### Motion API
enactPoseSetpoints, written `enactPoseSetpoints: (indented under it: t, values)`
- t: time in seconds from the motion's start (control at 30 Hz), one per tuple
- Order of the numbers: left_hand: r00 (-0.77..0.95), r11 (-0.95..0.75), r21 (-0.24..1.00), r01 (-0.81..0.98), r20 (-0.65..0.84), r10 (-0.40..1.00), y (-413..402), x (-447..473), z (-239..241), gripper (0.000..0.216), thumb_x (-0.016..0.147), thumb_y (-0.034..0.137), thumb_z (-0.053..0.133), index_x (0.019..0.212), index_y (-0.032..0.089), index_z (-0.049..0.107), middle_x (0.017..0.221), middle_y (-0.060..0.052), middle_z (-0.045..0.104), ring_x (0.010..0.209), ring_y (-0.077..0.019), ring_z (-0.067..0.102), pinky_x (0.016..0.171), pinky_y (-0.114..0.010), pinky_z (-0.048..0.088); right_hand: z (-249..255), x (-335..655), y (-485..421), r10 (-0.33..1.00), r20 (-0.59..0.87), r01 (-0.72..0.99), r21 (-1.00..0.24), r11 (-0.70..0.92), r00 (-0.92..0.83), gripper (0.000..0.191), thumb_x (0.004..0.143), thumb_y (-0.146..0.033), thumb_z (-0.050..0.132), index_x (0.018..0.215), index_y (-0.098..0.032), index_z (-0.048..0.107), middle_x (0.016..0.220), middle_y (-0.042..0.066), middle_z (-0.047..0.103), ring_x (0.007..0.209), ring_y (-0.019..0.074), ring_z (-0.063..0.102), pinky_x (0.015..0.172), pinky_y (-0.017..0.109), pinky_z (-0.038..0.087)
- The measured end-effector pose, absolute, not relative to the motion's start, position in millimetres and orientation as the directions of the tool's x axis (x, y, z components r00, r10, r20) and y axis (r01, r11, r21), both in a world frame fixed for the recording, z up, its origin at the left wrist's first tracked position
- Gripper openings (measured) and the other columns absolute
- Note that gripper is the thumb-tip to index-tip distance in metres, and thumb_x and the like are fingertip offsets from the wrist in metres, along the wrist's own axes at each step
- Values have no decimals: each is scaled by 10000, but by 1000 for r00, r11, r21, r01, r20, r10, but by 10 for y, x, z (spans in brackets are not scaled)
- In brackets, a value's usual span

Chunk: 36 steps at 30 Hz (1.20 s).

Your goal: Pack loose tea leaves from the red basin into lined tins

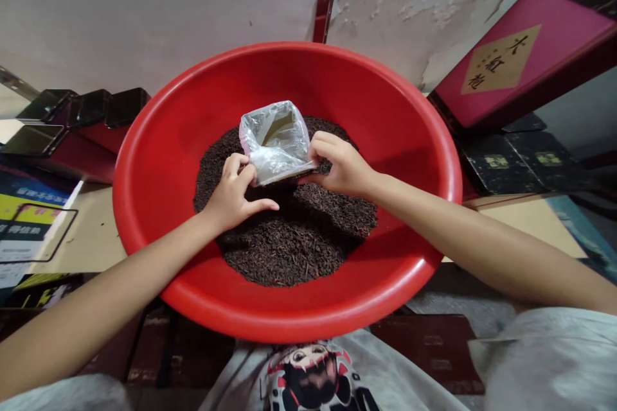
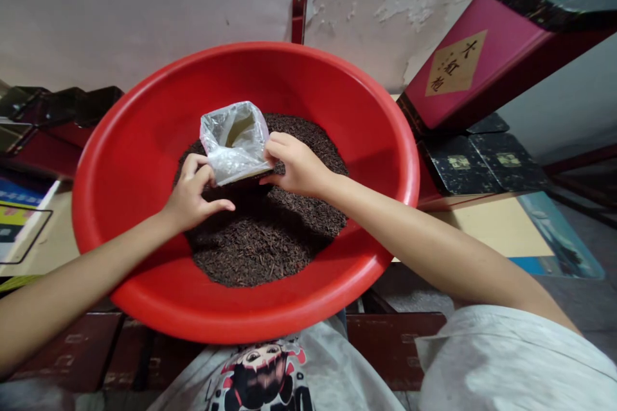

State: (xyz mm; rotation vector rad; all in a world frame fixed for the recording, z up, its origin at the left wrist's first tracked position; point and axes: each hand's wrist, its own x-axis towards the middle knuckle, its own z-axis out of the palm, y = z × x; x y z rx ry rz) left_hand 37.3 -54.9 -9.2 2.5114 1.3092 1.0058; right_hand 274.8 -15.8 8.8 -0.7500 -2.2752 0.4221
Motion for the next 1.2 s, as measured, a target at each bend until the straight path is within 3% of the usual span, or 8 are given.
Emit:
enactPoseSetpoints:
  t: [0.2, 0.4, 0.6, 0.8, 0.93, 1.03, 1.1, 1.2]
  values:
    - [286, -539, 382, 750, 548, 786, -544, 416, -154, 233, 786, 260, 575, 612, 195, 434, 901, -49, 484, 890, -191, 499, 805, -362, 477, -23, 2645, -172, 712, 518, 401, -594, 698, -473, 459, 724, -399, 622, 507, -208, 265, 538, -15, 371, 567, 117, 347, 566, 278, 297]
    - [270, -520, 417, 745, 525, 807, -539, 427, -304, 115, 790, 215, 555, 681, 180, 551, 962, -63, 506, 924, -184, 532, 844, -354, 497, -163, 2646, -164, 700, 521, 455, -532, 714, -488, 402, 770, -433, 549, 511, -216, 331, 546, 10, 436, 567, 134, 373, 585, 301, 311]
    - [180, -336, 624, 705, 301, 936, -483, 424, -376, 131, 721, 247, 641, 642, 152, 597, 958, -85, 547, 909, -200, 549, 859, -375, 470, -170, 2666, -150, 751, 450, 497, -565, 659, -484, 413, 701, -502, 638, 481, -213, 441, 562, 19, 551, 600, 148, 449, 680, 341, 355]
    - [290, -114, 836, 537, -56, 955, -411, 378, -259, 241, 686, 354, 655, 834, 163, 647, 799, -49, 654, 753, -189, 578, 748, -321, 457, -98, 2693, -68, 823, 13, 301, -927, 222, -568, 392, 576, -489, 728, 463, -183, 511, 515, -10, 565, 534, 101, 483, 599, 269, 384]
    - [345, 13, 906, 423, -175, 922, -373, 352, -105, 78, 623, 242, 574, 656, 186, 619, 708, -8, 637, 754, -179, 565, 763, -293, 431, -54, 2797, 62, 635, -178, 186, -981, -55, -751, 437, 586, -604, 688, 590, -170, 645, 605, 31, 638, 614, 129, 570, 677, 297, 447]
    - [148, 218, 901, 375, -291, 945, -341, 379, -42, 72, 598, 188, 448, 569, 189, 514, 626, 0, 564, 656, -160, 531, 635, -272, 405, -62, 2858, 128, 591, -240, 184, -971, -155, -770, 595, 661, -738, 532, 625, -161, 674, 661, 72, 665, 619, 142, 579, 659, 309, 470]
    - [-33, 218, 911, 349, -221, 975, -315, 402, -32, 71, 650, 207, 440, 580, 195, 436, 634, 0, 508, 656, -151, 509, 612, -267, 394, -63, 2867, 138, 646, -252, 193, -968, -162, -721, 644, 686, -762, 474, 595, -156, 671, 641, 75, 658, 599, 132, 562, 640, 294, 470]
    - [-173, -112, 892, 439, 206, 963, -296, 416, -22, 171, 727, 304, 524, 650, 204, 409, 731, -5, 469, 752, -148, 493, 704, -286, 423, -43, 2843, 125, 610, -311, 261, -950, -173, -729, 692, 658, -797, 455, 608, -146, 686, 656, 85, 664, 620, 142, 576, 653, 298, 478]
